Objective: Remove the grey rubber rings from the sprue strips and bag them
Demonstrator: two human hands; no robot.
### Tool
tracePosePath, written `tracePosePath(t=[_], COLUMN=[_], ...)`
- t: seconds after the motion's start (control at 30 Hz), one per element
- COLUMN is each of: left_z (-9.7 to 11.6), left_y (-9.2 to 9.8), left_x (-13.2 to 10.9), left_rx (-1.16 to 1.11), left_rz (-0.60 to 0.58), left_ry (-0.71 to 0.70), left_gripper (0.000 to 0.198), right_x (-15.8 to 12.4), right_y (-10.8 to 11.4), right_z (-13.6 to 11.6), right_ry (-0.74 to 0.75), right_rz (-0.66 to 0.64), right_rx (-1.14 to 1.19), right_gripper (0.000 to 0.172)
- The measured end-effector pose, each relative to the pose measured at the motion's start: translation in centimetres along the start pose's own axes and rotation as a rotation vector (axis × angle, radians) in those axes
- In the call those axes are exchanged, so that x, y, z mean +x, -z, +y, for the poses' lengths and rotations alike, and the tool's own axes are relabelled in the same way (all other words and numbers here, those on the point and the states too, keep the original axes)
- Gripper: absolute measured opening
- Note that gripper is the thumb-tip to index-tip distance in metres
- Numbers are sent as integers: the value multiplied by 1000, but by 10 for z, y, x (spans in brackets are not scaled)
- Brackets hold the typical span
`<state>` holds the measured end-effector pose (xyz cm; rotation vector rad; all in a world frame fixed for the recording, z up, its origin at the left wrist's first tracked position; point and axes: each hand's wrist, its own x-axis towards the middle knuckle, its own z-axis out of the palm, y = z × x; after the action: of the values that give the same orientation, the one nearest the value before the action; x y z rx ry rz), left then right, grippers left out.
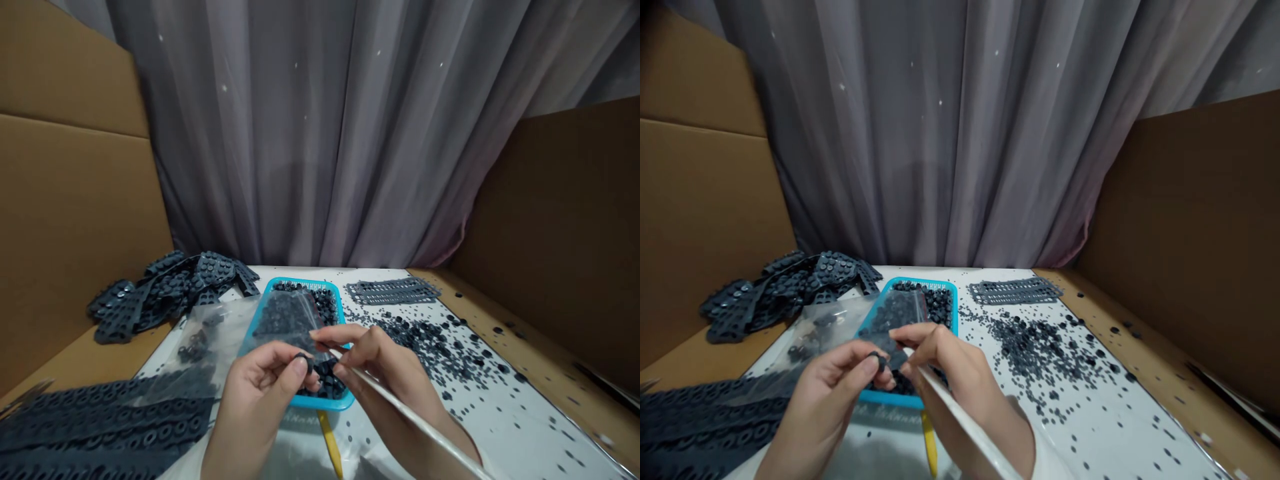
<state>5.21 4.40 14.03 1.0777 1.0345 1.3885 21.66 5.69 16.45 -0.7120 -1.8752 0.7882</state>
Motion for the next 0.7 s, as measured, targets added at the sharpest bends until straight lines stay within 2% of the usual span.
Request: tracePosePath(t=[0.13,0.33,0.53,0.7], left_z=[-2,-3,-3,-5], left_y=[1,2,4,2], left_x=[2,1,1,0], left_rx=[-45,-29,2,-92], left_rz=[13,-16,-27,-27], left_ry=[16,12,2,36], left_gripper=[21,23,24,21], right_x=[2,2,1,3], right_y=[3,6,6,7], right_z=[-6,-10,-7,-7], right_ry=[-39,-85,-56,-30], right_rz=[-11,-101,-130,-59], right_rx=[88,266,208,88], right_gripper=[9,7,8,8])
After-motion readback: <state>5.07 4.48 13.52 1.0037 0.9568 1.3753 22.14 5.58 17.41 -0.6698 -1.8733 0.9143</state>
